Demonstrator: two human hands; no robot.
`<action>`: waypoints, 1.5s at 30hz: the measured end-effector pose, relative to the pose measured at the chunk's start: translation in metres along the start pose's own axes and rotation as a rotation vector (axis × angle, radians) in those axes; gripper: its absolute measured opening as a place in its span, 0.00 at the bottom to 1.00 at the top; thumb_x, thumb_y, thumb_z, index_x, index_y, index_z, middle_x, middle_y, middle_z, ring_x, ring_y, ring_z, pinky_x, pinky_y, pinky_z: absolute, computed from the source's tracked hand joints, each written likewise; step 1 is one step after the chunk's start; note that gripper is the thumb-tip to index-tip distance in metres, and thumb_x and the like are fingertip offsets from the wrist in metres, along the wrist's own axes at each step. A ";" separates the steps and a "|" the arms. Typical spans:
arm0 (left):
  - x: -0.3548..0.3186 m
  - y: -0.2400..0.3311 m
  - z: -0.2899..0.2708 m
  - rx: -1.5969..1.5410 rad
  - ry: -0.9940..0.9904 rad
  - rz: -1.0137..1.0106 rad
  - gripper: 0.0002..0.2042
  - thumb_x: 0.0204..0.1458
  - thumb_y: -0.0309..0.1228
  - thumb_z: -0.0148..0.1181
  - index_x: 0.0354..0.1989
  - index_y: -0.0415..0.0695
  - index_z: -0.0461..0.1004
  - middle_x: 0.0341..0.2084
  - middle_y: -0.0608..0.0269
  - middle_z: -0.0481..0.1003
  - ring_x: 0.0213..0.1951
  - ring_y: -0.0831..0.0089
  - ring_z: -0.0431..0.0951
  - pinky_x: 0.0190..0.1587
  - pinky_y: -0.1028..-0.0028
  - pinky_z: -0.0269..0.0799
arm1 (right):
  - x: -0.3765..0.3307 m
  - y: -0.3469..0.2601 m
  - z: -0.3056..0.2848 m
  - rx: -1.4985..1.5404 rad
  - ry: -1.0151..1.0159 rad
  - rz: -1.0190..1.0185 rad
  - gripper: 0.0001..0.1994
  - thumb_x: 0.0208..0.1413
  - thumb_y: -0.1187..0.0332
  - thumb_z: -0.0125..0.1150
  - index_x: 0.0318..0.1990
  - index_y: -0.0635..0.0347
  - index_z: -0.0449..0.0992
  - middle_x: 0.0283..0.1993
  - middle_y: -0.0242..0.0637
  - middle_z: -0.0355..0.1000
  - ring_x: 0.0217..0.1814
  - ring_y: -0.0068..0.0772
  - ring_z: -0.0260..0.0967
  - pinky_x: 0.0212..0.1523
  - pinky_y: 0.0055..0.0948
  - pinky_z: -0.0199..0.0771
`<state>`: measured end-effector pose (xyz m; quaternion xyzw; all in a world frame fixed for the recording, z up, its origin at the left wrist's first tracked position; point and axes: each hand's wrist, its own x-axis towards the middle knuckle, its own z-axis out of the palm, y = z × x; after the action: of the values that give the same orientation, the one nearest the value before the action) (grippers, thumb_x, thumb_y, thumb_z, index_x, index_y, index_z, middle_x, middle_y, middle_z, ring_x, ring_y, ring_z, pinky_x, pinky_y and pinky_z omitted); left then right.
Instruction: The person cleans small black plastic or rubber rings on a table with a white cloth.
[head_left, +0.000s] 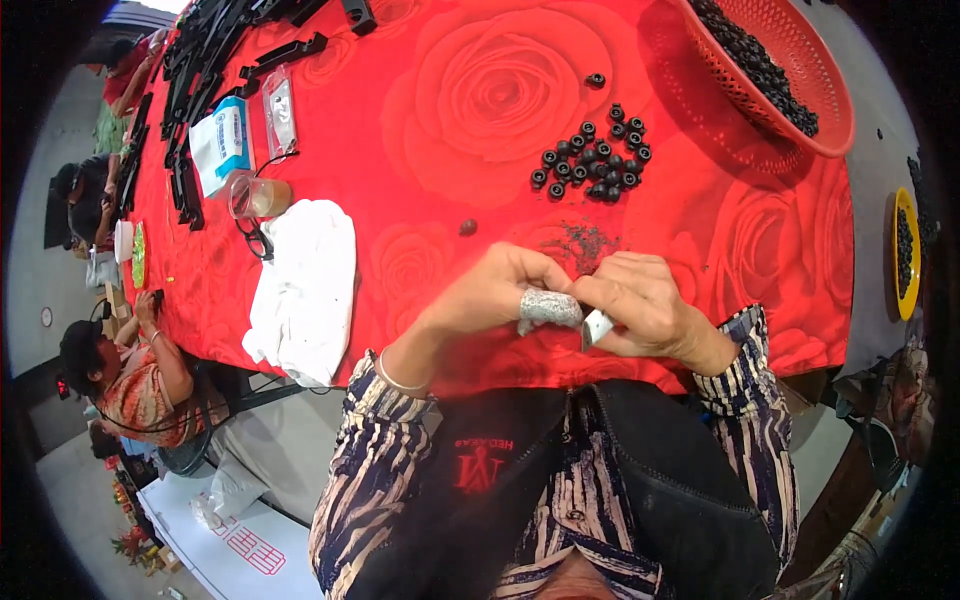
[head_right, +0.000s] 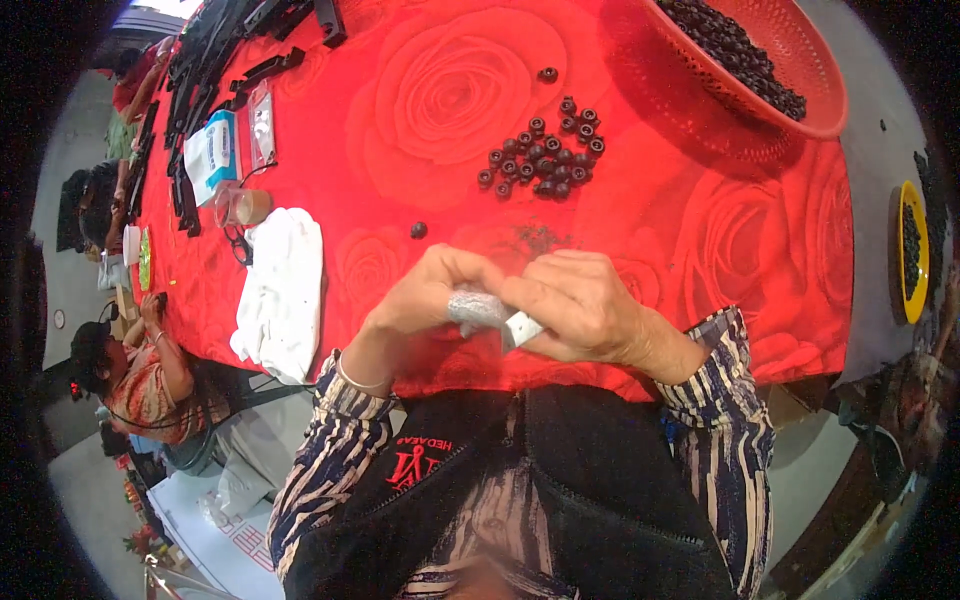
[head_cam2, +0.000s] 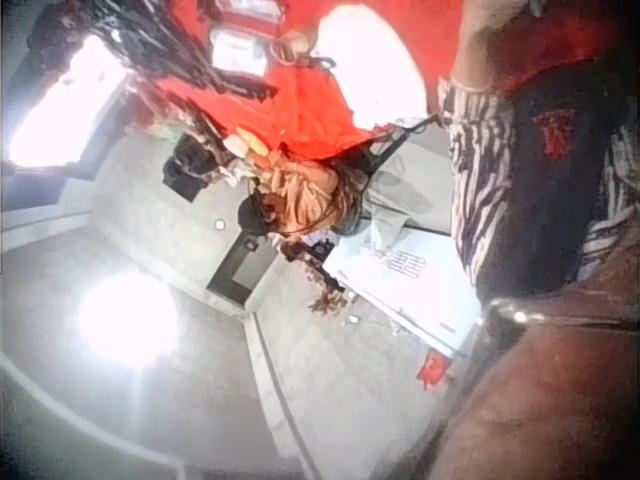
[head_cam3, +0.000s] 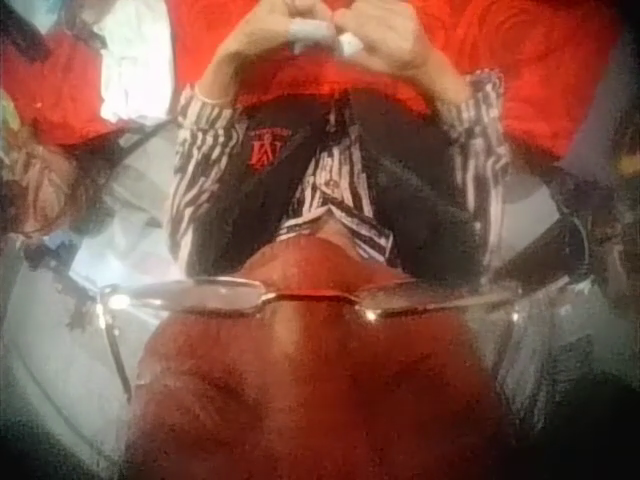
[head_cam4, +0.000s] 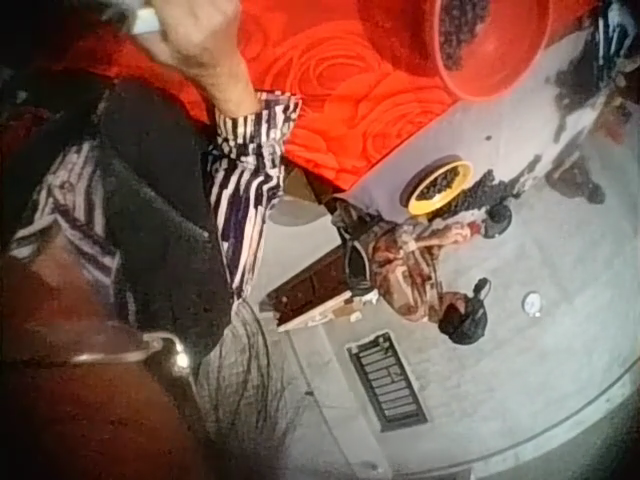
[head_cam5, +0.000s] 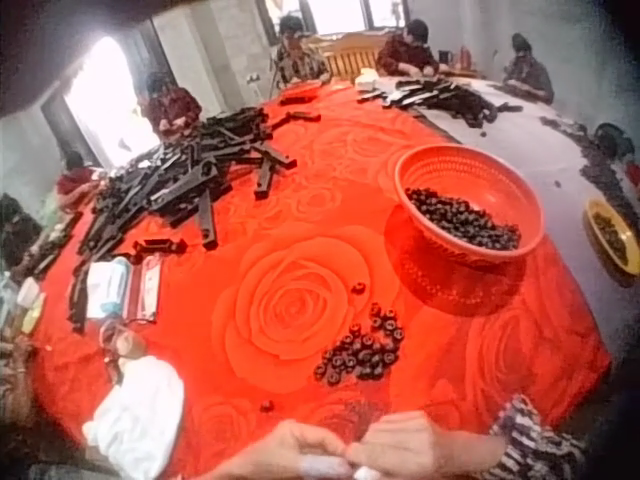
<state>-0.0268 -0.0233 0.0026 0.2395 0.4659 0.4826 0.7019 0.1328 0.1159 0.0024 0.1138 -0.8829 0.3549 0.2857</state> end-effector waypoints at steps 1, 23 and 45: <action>0.001 -0.003 -0.001 -0.015 -0.102 -0.016 0.09 0.47 0.30 0.64 0.31 0.37 0.76 0.22 0.65 0.75 0.21 0.84 0.71 0.20 0.84 0.63 | 0.001 -0.001 0.001 0.058 -0.005 0.012 0.17 0.35 0.69 0.67 0.36 0.64 0.72 0.21 0.36 0.64 0.20 0.36 0.65 0.21 0.32 0.64; 0.006 -0.013 0.014 -0.353 -0.238 -0.123 0.11 0.48 0.30 0.63 0.35 0.34 0.76 0.22 0.63 0.75 0.18 0.81 0.71 0.20 0.82 0.68 | 0.001 0.005 -0.019 0.690 -0.224 0.371 0.10 0.40 0.78 0.66 0.33 0.64 0.75 0.26 0.39 0.72 0.26 0.32 0.72 0.25 0.27 0.67; 0.007 -0.019 0.022 -0.170 0.175 0.378 0.09 0.47 0.19 0.61 0.38 0.33 0.75 0.33 0.59 0.74 0.30 0.78 0.75 0.29 0.79 0.72 | 0.000 -0.001 -0.012 0.000 0.082 0.066 0.19 0.36 0.76 0.68 0.41 0.66 0.74 0.22 0.34 0.64 0.19 0.32 0.62 0.20 0.29 0.62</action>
<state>0.0023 -0.0223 -0.0051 0.2196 0.4293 0.6622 0.5735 0.1382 0.1235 0.0101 0.0702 -0.8737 0.3685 0.3097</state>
